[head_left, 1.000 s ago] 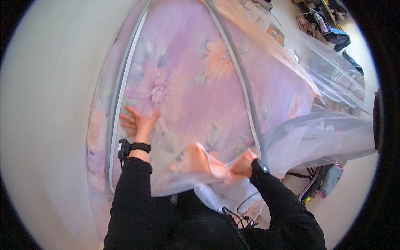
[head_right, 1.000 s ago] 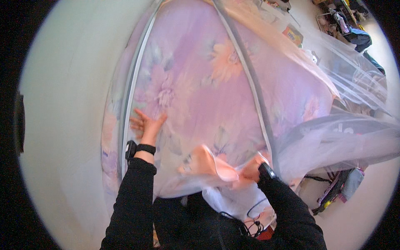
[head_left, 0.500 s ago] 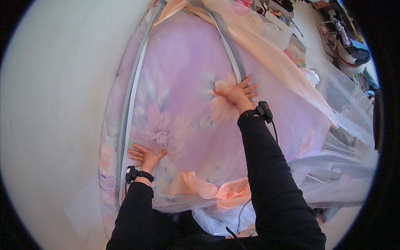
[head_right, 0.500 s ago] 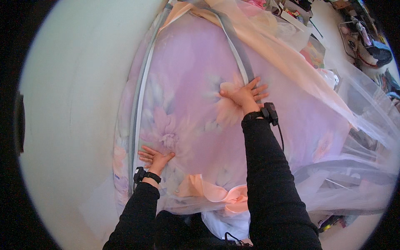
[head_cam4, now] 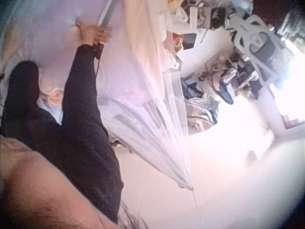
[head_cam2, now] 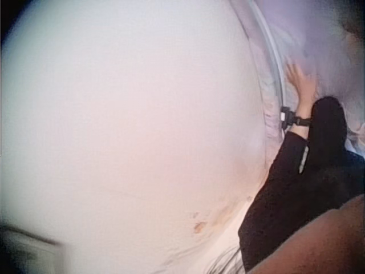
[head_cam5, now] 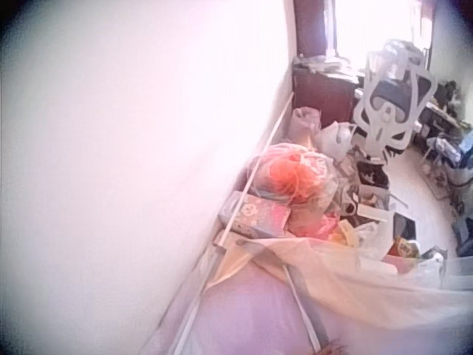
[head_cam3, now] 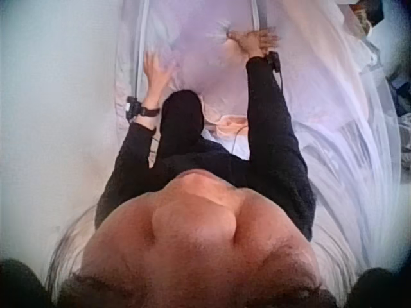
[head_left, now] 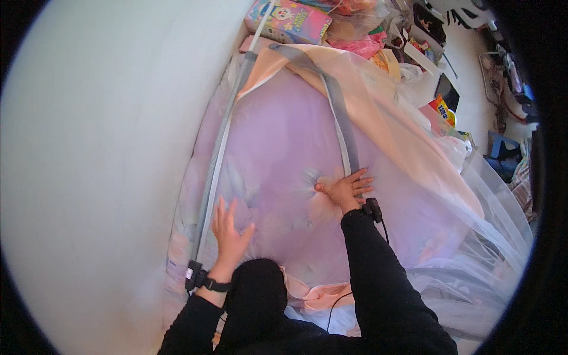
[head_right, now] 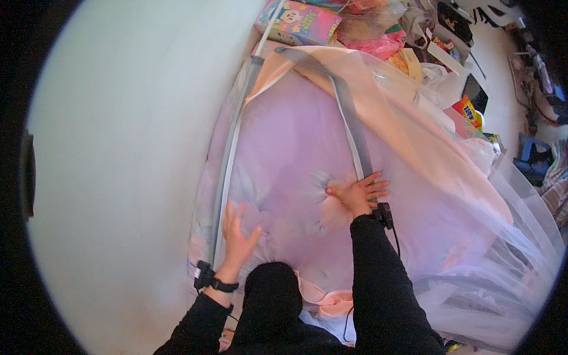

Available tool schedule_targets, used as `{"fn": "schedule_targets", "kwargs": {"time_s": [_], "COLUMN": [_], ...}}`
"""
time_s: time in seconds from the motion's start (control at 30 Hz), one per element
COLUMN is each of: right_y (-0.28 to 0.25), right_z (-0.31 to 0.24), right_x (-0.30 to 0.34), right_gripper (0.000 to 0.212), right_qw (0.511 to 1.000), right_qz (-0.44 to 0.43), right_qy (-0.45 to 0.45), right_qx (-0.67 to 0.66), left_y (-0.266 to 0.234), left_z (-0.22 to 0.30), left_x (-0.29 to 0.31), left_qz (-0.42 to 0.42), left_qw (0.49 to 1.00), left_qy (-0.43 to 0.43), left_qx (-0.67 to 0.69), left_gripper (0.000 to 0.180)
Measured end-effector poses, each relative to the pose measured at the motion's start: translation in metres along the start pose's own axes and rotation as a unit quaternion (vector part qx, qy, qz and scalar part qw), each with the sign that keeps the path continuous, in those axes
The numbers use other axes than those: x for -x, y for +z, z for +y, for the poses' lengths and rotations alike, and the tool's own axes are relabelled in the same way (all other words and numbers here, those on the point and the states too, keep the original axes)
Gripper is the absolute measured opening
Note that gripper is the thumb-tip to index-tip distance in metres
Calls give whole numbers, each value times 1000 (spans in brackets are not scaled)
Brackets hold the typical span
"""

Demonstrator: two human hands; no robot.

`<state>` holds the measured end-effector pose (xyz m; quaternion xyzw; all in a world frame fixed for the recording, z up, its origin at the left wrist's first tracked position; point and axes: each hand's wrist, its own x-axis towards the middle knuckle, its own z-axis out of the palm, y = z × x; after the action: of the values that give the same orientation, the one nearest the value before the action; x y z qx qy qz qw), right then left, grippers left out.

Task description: The person assembles a mosquito net frame over a bed. They insert flexible white poles into sleeves on the net, connect the poles to form the frame, and adjust the netting to fit the bed.

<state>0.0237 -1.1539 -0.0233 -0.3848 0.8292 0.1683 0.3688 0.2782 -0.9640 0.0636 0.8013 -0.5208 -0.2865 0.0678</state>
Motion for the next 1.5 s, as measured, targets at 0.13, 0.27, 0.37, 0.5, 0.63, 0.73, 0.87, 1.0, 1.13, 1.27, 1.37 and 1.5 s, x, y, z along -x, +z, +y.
{"fn": "schedule_targets", "kwargs": {"time_s": [0.13, 0.27, 0.37, 0.5, 0.63, 0.73, 0.87, 1.0, 1.13, 1.27, 1.37, 1.5], "right_y": [3, 9, 12, 13, 11, 7, 1, -1, 3, 9, 10, -20], "right_z": [3, 12, 15, 15, 12, 10, 7, 7, 13, 14, 8, -3], "right_x": [-8, -13, -14, -13, -12, -11, -8, -7, -7, -12, -14, -1], "right_gripper": [166, 167, 166, 167, 168, 169, 168, 167, 166, 165, 166, 158], "right_qw": [1000, 1000, 999, 999, 999, 1000, 999, 1000, 999, 999, 997, 992], "right_qz": [2, -3, -2, -3, -1, -8, -1, -12, -2, -12, -16, -78], "right_qy": [-1, -23, -38, -32, -27, -19, -30, -24, -31, -15, -6, 0], "right_qx": [20, 13, -11, -29, -21, -13, -17, 3, -16, 35, 79, 100], "left_y": [-27, -11, -11, -6, -4, -8, -13, -15, -20, -25, -25, -21], "left_z": [11, 14, -2, -18, -20, -19, -15, -9, -5, -6, -7, -8], "left_x": [-143, -174, -183, -197, -199, -197, -198, -197, -198, -201, -201, -203], "left_qz": [237, 153, 90, 50, 42, 36, 21, 12, 4, -15, -19, 14], "left_qw": [925, 921, 956, 968, 970, 972, 968, 959, 953, 947, 934, 944], "left_qy": [-156, -352, -269, -245, -238, -231, -251, -284, -303, -318, -357, -326], "left_qx": [251, 72, 75, -3, -6, -9, 12, -6, -21, -34, 14, 53], "left_gripper": [95, 106, 117, 120, 120, 120, 119, 117, 117, 120, 120, 122]}}
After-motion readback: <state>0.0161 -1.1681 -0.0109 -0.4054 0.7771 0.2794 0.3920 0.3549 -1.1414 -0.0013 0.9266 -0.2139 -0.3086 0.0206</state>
